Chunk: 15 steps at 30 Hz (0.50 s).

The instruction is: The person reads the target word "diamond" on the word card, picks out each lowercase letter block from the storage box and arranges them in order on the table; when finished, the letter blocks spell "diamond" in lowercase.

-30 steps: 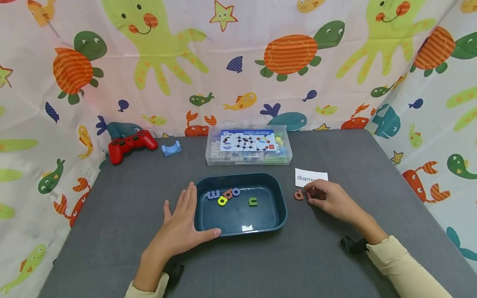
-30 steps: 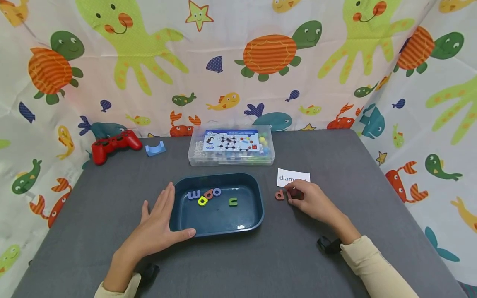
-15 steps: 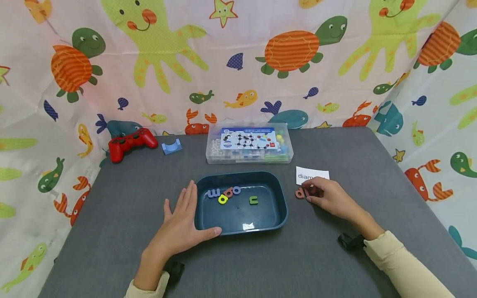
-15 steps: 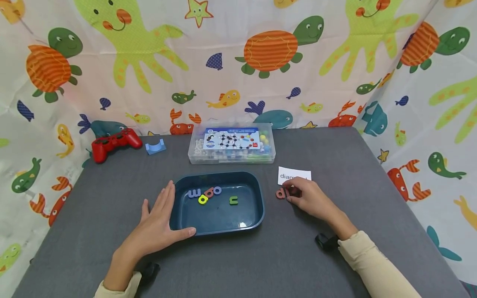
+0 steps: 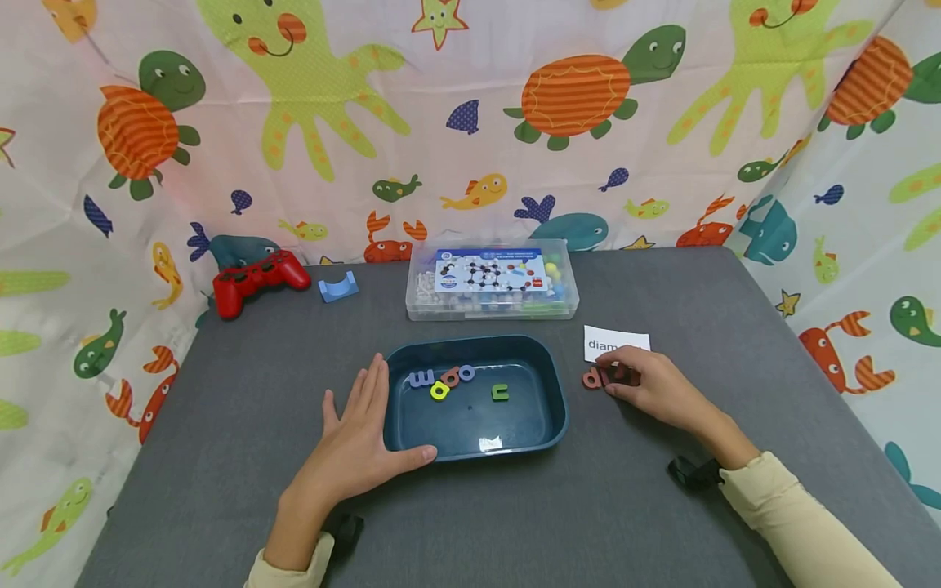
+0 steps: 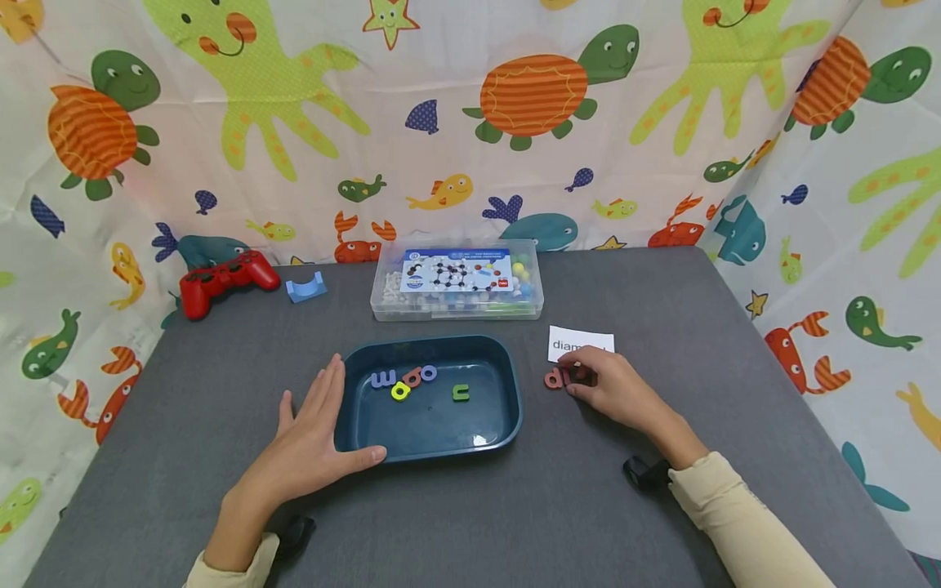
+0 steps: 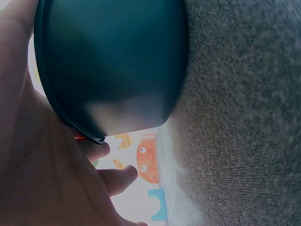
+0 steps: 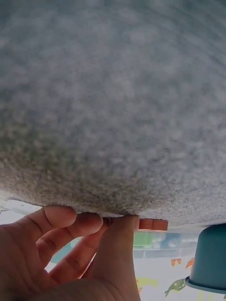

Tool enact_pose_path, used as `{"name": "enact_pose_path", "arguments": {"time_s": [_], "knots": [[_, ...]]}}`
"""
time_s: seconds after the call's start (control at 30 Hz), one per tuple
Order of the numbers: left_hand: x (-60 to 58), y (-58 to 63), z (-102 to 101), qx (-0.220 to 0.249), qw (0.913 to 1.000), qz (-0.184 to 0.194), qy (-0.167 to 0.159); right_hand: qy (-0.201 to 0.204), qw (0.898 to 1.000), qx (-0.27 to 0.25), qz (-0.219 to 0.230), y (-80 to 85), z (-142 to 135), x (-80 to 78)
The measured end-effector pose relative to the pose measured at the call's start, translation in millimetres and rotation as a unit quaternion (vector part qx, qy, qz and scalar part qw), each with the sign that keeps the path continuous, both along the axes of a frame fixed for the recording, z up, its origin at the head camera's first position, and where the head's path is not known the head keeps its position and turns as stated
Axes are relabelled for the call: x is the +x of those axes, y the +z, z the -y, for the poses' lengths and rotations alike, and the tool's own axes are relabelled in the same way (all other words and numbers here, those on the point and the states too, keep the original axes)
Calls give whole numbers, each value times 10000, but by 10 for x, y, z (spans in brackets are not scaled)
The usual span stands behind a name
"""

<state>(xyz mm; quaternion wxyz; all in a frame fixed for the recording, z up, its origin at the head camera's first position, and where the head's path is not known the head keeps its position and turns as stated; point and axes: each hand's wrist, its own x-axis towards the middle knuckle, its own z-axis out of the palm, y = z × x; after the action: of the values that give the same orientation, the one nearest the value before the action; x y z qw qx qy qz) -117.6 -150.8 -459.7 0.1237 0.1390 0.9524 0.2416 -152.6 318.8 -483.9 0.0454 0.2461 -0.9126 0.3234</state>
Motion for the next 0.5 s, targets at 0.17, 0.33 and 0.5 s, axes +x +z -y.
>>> {"name": "enact_pose_path", "arguments": {"time_s": [0.17,0.33,0.5], "knots": [[4,-1,0,30,10000,-6,-16,-10,10000,5,46,0,2,-4],[0,5,-2,36,10000,38,-17,61,10000,-33,40,3,-6,-2],[-1,17,5,26,10000,56,-17,103,9999,-36,26,-2,-11,-10]]}}
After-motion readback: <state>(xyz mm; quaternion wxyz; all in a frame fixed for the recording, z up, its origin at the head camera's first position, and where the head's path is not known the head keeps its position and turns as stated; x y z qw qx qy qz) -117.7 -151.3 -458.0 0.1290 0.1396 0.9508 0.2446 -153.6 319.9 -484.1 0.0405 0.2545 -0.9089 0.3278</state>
